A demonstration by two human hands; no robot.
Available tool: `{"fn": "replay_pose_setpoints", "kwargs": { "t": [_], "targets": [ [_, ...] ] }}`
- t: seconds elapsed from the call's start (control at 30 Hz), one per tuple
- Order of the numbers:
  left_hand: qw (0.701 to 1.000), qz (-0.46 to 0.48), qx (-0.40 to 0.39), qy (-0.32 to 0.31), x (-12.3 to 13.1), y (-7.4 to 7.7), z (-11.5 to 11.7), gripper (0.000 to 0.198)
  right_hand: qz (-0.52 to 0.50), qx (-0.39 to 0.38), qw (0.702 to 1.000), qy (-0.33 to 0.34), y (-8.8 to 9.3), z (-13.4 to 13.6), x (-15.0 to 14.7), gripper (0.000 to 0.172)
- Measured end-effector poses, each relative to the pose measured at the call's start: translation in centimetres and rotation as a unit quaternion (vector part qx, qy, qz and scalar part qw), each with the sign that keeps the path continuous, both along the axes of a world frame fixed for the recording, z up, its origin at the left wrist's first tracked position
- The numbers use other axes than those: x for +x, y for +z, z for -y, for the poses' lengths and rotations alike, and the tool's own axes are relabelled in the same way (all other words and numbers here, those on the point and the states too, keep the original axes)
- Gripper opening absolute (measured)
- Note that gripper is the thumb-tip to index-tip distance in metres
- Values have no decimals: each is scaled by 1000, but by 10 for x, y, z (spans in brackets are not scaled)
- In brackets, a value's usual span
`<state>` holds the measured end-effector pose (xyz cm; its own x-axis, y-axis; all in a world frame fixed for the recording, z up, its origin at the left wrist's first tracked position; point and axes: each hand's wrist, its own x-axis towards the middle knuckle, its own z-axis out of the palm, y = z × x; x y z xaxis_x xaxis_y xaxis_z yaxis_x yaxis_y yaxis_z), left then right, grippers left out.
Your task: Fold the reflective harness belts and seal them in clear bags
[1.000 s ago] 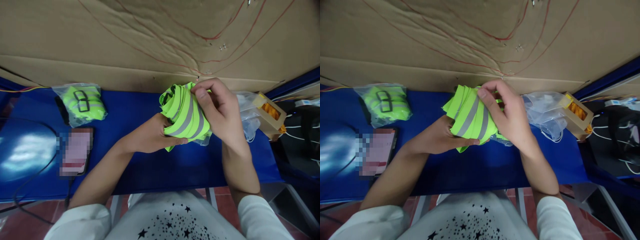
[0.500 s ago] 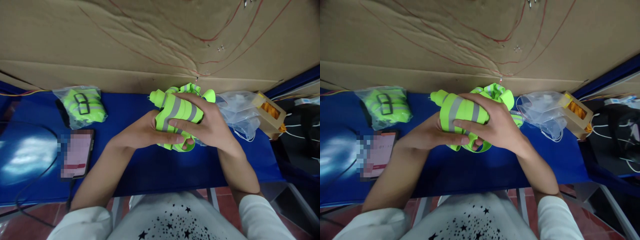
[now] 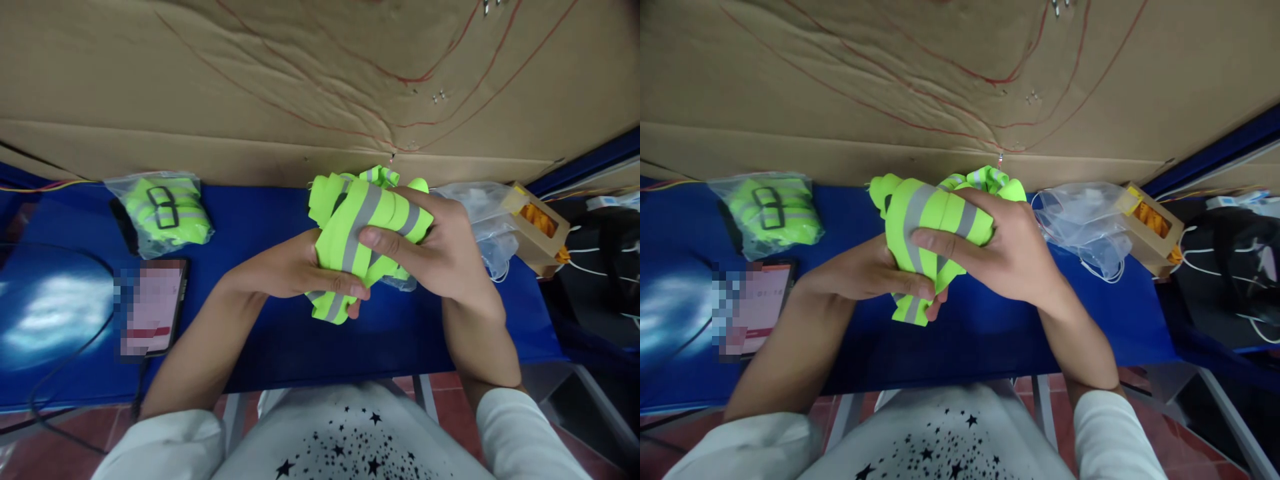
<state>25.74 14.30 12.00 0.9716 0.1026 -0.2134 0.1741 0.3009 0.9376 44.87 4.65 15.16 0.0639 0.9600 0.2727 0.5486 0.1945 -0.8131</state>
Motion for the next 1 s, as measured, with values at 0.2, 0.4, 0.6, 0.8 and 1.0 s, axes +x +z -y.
{"fn": "replay_pose_setpoints", "kwargs": {
  "t": [0.2,0.4,0.6,0.8,1.0],
  "targets": [
    [998,-39,41,30,2,-8,-4,33,50,36,997,-49,-5,3,-9,36],
    [961,-16,226,158,2,-19,-7,43,53,79,992,-82,-10,5,-17,38],
    [917,26,329,224,9,-19,-3,81,-117,0,991,-68,-23,-14,-10,36],
    [721,20,582,376,18,-25,7,130,-183,-23,982,-48,-28,-22,-5,41],
    [617,2,635,465,11,-29,16,133,-171,-20,983,-56,-28,-22,-4,37]
  ]
}}
